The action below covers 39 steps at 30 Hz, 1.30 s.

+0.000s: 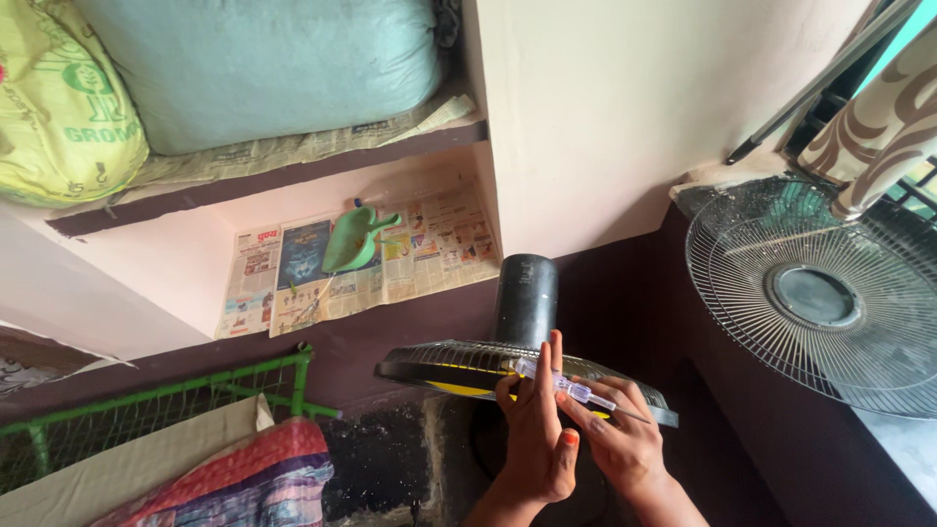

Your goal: The person attaches the front grill to an electric fan and secures it by tightening a knob. They then use a small tool to adjust a component on the fan's neck.

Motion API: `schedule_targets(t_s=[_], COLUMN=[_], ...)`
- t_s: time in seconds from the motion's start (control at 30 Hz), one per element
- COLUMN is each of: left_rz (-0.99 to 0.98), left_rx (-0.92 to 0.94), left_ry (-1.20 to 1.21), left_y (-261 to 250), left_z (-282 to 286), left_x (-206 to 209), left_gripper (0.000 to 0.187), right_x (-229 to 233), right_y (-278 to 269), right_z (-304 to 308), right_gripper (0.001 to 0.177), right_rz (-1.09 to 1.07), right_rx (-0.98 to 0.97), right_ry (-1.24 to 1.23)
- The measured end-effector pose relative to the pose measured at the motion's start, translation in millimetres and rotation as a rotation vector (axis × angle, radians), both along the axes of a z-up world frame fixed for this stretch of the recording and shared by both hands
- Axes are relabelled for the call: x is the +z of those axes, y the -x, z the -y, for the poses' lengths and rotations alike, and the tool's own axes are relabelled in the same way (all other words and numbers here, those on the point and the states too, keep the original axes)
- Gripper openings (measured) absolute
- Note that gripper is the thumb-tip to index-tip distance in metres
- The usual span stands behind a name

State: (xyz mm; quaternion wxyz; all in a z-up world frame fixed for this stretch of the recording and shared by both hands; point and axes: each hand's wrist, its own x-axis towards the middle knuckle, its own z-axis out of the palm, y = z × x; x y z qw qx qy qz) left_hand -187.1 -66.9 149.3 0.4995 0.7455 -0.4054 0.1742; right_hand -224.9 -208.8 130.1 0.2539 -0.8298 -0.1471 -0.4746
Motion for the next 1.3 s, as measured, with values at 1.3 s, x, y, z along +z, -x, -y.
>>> schedule_targets(t_s=[1.3], left_rz=[-0.329], left_rx=[0.526], left_ry=[1.256], left_y=[-58.5], left_z=[-146.2], left_x=[-141.5], left_gripper=[0.02], right_x=[-6.5], right_y=[10.1], right_z=[6.1], right_gripper=[0.043], right_rz=[-0.035], right_rx=[-0.093], right_ry=[0.071])
